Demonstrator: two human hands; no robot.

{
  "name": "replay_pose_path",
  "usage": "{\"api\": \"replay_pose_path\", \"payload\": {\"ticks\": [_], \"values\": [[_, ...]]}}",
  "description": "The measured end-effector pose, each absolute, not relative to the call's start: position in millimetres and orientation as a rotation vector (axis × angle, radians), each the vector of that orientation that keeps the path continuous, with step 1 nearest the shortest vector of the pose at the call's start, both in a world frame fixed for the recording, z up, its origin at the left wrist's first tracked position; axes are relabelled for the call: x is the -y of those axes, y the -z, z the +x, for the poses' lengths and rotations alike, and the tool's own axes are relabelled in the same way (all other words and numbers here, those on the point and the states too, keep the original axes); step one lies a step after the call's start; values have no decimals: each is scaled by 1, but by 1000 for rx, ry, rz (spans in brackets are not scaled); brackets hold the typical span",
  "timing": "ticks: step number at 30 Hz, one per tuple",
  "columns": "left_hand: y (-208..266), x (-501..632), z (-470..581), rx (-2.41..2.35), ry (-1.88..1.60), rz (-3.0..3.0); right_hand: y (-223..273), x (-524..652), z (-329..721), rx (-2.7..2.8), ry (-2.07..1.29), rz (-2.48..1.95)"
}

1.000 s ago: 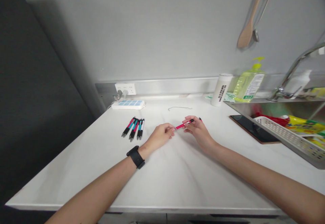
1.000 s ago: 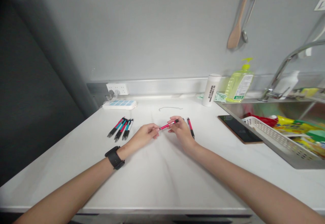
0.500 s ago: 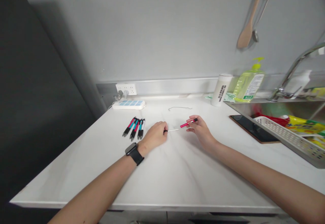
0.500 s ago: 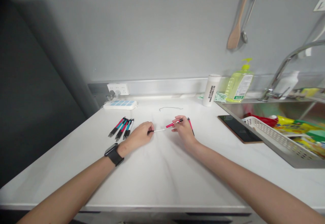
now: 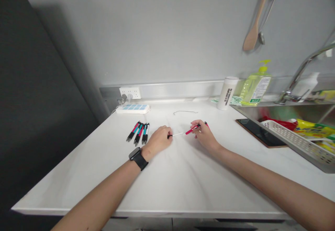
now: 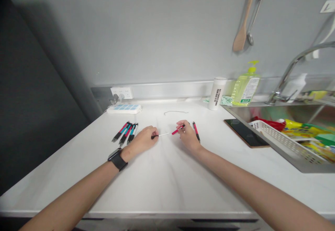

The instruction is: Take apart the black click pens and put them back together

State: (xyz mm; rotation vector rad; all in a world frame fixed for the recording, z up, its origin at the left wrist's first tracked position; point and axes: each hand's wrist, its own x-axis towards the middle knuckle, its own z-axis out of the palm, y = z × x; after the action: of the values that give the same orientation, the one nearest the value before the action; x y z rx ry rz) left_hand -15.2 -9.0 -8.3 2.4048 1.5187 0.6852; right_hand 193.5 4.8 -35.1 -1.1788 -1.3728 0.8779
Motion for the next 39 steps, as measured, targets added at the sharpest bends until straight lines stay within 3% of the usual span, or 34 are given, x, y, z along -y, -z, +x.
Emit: {"api": "replay_pose_path", "payload": {"ticks": [10, 20, 39], "values": [[9, 9, -15, -1533, -656, 2445, 32, -4, 194, 1507, -704, -1151], [9, 10, -14, -1598, -636, 2434, 45, -1, 198, 2064, -483, -1055], [3, 15, -11, -1581, -621, 2414, 33, 7, 193, 2113, -543, -1098]]}}
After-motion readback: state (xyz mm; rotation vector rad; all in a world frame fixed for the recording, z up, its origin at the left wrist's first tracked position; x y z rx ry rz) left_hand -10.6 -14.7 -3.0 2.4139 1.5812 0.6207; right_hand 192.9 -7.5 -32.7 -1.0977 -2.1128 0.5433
